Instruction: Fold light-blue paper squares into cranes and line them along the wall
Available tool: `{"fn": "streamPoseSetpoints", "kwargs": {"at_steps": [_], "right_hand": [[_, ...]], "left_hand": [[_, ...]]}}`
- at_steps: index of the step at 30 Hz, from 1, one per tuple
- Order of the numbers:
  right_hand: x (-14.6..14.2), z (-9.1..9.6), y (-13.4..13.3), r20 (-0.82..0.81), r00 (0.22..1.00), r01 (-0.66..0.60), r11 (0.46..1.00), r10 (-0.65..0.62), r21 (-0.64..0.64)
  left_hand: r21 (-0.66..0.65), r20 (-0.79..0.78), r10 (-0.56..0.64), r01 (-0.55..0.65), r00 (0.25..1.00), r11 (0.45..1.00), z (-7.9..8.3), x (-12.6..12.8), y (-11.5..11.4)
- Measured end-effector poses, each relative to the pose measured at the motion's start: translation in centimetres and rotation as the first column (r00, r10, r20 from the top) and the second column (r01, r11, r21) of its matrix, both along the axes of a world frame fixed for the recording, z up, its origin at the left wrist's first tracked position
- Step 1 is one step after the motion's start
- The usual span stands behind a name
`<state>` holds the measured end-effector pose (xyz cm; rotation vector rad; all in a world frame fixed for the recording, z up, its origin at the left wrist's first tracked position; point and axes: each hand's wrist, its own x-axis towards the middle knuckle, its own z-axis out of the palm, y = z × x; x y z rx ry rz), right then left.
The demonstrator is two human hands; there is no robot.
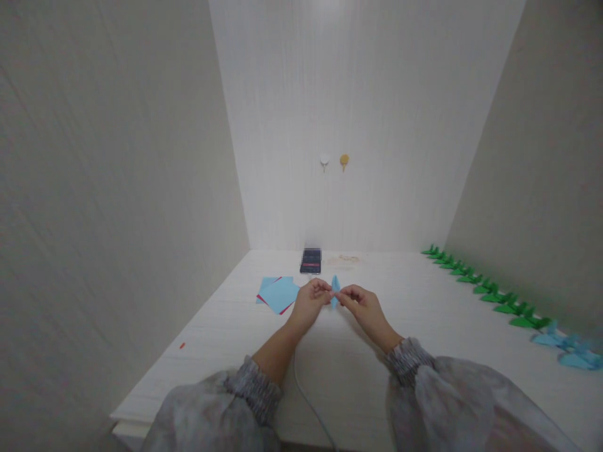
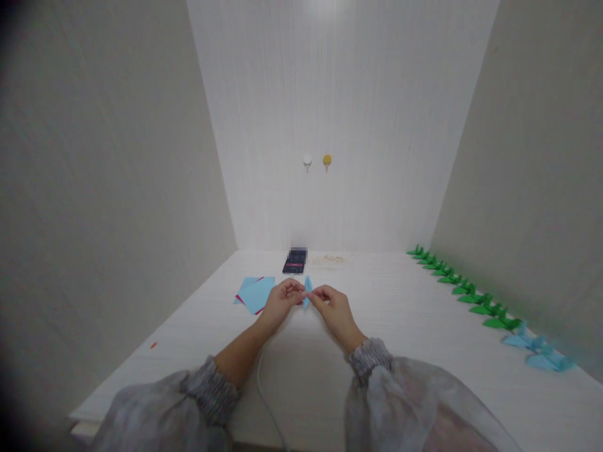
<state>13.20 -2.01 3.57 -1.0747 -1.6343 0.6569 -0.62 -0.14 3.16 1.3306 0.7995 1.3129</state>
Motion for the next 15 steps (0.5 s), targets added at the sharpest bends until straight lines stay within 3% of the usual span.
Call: {"fn": "streamPoseSetpoints", "kwargs": {"at_steps": [8, 15], "right_hand": [[0.1, -0.27, 0.24, -0.022, 0.998, -0.057, 0.996, 0.059, 0.064], [0.2, -0.74, 0.59, -0.076, 0.997, -0.003, 0.996, 0.01, 0.088]], "left_hand": [[-0.02, -0.079, -0.036, 0.034, 0.996, 0.999, 0.34, 0.1, -0.37], [0.015, -0.111, -0.013, 0.015, 0.994, 1.0, -0.01, -0.13, -0.24]]}}
